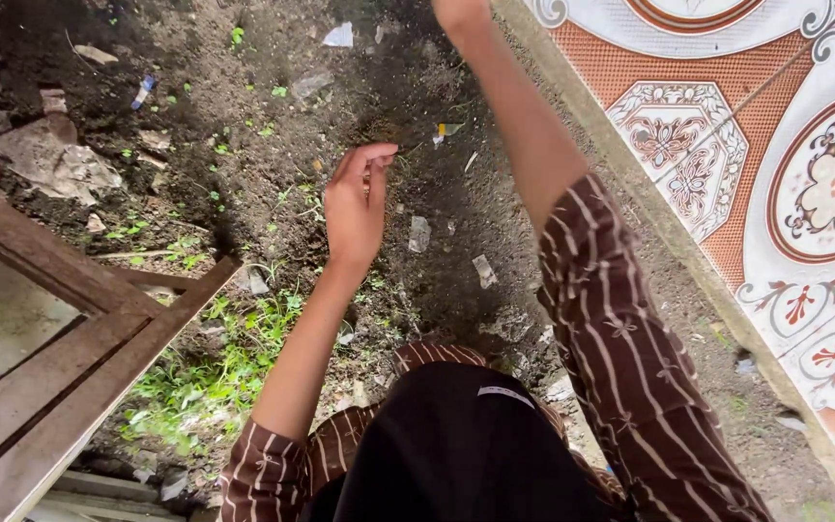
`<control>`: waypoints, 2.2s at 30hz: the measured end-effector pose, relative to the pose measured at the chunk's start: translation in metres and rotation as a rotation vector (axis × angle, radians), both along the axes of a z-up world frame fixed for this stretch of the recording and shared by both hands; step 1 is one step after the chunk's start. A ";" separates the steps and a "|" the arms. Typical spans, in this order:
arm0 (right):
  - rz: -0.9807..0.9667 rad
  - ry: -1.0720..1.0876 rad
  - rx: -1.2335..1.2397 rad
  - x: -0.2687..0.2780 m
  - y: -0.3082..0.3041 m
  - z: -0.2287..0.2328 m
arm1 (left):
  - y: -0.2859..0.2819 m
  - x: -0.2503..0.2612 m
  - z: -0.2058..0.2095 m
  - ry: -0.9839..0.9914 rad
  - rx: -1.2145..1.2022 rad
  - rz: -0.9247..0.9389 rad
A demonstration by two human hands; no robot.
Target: Weeding and clearing small debris from a dirt patch by hand
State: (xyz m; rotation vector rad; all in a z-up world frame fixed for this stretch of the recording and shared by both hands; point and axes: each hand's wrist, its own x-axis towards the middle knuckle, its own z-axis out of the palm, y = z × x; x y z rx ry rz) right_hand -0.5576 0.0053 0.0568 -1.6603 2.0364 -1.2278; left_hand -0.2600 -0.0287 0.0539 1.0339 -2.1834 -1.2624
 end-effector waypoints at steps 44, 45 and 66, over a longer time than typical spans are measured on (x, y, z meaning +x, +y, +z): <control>0.489 -0.273 0.348 0.288 0.120 -0.048 | 0.079 0.206 -0.028 -0.301 -0.279 0.081; 0.489 -0.270 0.343 0.290 0.123 -0.058 | 0.086 0.205 -0.024 -0.300 -0.286 0.082; 0.061 -0.462 0.071 0.297 0.098 -0.025 | 0.096 0.198 -0.036 -0.293 -0.365 -0.175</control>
